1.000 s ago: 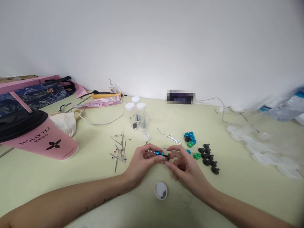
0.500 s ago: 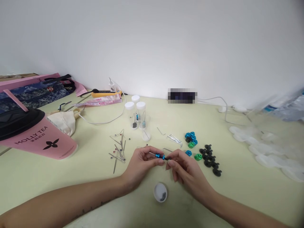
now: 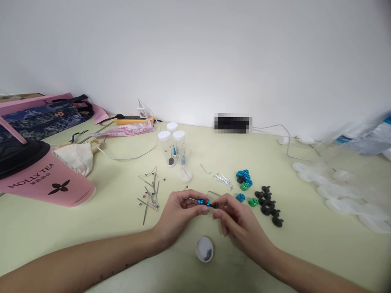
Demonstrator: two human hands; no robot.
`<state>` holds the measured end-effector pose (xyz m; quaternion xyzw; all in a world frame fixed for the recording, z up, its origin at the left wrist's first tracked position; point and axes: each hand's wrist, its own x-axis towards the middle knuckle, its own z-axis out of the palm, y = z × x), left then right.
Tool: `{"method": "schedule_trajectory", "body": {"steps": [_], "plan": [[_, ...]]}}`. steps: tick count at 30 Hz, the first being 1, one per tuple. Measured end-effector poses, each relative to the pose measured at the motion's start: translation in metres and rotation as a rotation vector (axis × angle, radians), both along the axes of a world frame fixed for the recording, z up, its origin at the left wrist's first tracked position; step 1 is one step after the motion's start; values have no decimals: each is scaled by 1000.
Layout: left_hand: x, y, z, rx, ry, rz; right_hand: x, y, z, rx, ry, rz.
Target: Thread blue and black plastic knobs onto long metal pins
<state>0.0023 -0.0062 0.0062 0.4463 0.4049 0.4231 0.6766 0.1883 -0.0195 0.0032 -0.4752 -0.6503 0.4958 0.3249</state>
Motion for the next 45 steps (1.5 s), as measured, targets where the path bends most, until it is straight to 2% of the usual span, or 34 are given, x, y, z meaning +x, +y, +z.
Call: {"method": "schedule_trajectory", "body": {"steps": [11, 16, 26, 33, 39, 45], "plan": [[0, -1, 1, 0, 12, -21, 0, 0, 2, -9, -3, 32], [1, 0, 1, 0, -11, -30, 0, 0, -1, 24, -64, -22], [0, -1, -1, 45, 32, -58, 1, -1, 2, -33, 30, 26], [0, -1, 1, 24, 6, -68, -1, -1, -2, -26, 18, -39], [0, -1, 0, 40, 6, -66, -1, 1, 0, -79, 97, 4], [1, -2, 1, 39, -9, -76, -1, 0, -1, -48, 63, -59]]}}
